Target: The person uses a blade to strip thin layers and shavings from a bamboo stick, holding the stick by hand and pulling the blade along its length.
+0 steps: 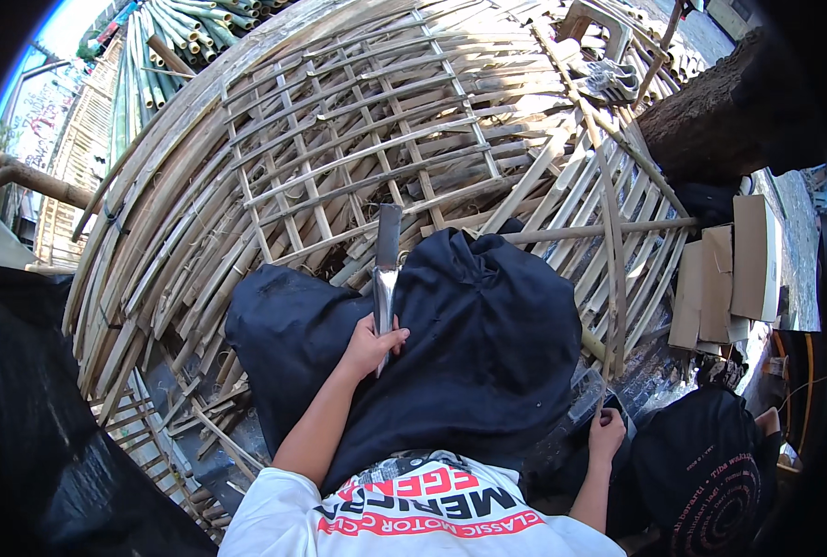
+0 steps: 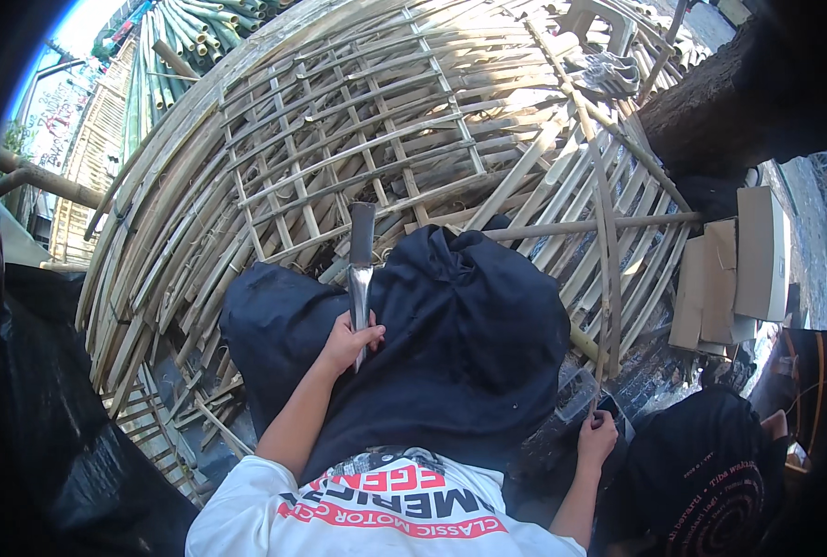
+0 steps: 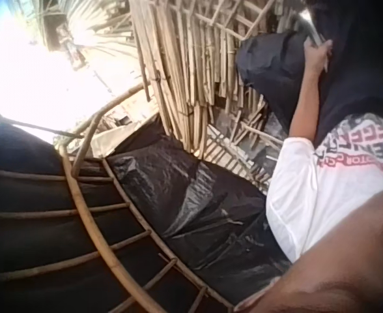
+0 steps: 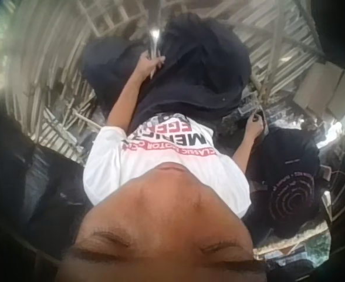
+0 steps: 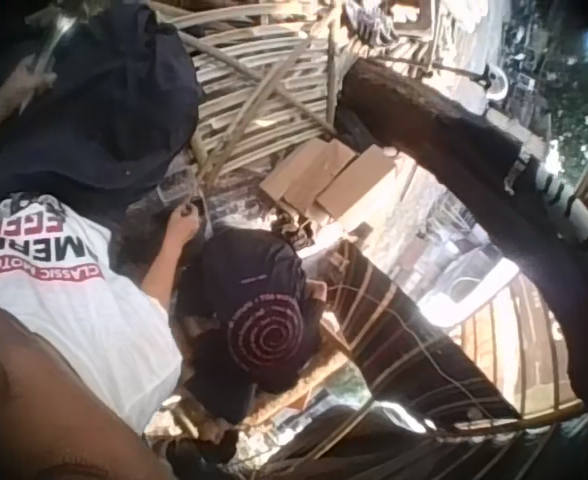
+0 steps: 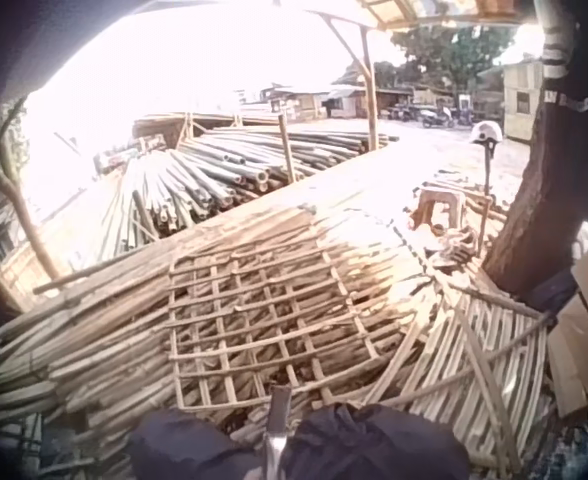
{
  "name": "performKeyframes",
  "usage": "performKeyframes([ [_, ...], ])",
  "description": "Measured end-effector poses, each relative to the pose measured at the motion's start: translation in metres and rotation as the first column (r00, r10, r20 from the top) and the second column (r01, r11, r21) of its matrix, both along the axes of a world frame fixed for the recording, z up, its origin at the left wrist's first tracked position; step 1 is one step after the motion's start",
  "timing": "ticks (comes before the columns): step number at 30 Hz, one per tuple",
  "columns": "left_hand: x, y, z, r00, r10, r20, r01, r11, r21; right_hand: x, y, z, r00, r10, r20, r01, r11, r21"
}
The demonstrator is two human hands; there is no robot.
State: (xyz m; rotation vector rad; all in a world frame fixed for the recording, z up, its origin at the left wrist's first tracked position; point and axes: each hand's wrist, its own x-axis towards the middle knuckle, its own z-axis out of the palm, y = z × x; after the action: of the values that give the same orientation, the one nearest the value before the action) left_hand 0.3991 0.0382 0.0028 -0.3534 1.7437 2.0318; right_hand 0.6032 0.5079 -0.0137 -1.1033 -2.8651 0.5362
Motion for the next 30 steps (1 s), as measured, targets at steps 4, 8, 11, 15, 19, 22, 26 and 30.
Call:
performKeyframes([
  [4, -0.005, 0.003, 0.006, 1.000, -0.018, 0.020, 0.019, 1.000, -0.017, 0.026, 0.024, -0.053, 1.000, 0.021, -0.023, -0.024, 0.983, -0.181],
  [8, -0.005, -0.001, 0.010, 0.999, -0.005, 0.037, 0.006, 1.000, -0.009, -0.007, 0.000, -0.038, 0.803, -0.597, 0.008, 0.359, 0.473, -0.805],
  [11, -0.007, 0.001, 0.006, 1.000, 0.005, 0.006, -0.005, 1.000, 0.011, -0.015, -0.006, -0.037, 0.879, -0.476, -0.008, 0.334, 0.629, -0.702],
  [15, -0.007, 0.002, 0.003, 1.000, 0.003, 0.015, -0.002, 1.000, -0.009, -0.015, -0.009, -0.051, 0.959, -0.283, -0.028, 0.191, 0.712, -0.675],
  [19, -0.005, 0.003, 0.004, 1.000, -0.003, 0.009, 0.003, 1.000, -0.018, -0.022, -0.016, -0.047, 0.969, -0.246, 0.005, 0.169, 0.651, -0.740],
  [22, -0.004, 0.005, 0.000, 1.000, 0.003, 0.002, -0.003, 1.000, -0.002, -0.015, -0.012, -0.056, 0.948, -0.319, 0.017, 0.190, 0.521, -0.832],
  [26, -0.001, 0.003, 0.001, 0.999, 0.031, -0.026, -0.031, 0.999, 0.021, -0.016, -0.019, -0.051, 0.908, -0.416, 0.045, 0.230, 0.406, -0.885],
  [30, 0.007, -0.001, 0.003, 0.996, 0.060, -0.062, -0.061, 0.998, -0.017, -0.012, -0.030, -0.058, 0.920, -0.389, 0.040, 0.205, 0.392, -0.897],
])
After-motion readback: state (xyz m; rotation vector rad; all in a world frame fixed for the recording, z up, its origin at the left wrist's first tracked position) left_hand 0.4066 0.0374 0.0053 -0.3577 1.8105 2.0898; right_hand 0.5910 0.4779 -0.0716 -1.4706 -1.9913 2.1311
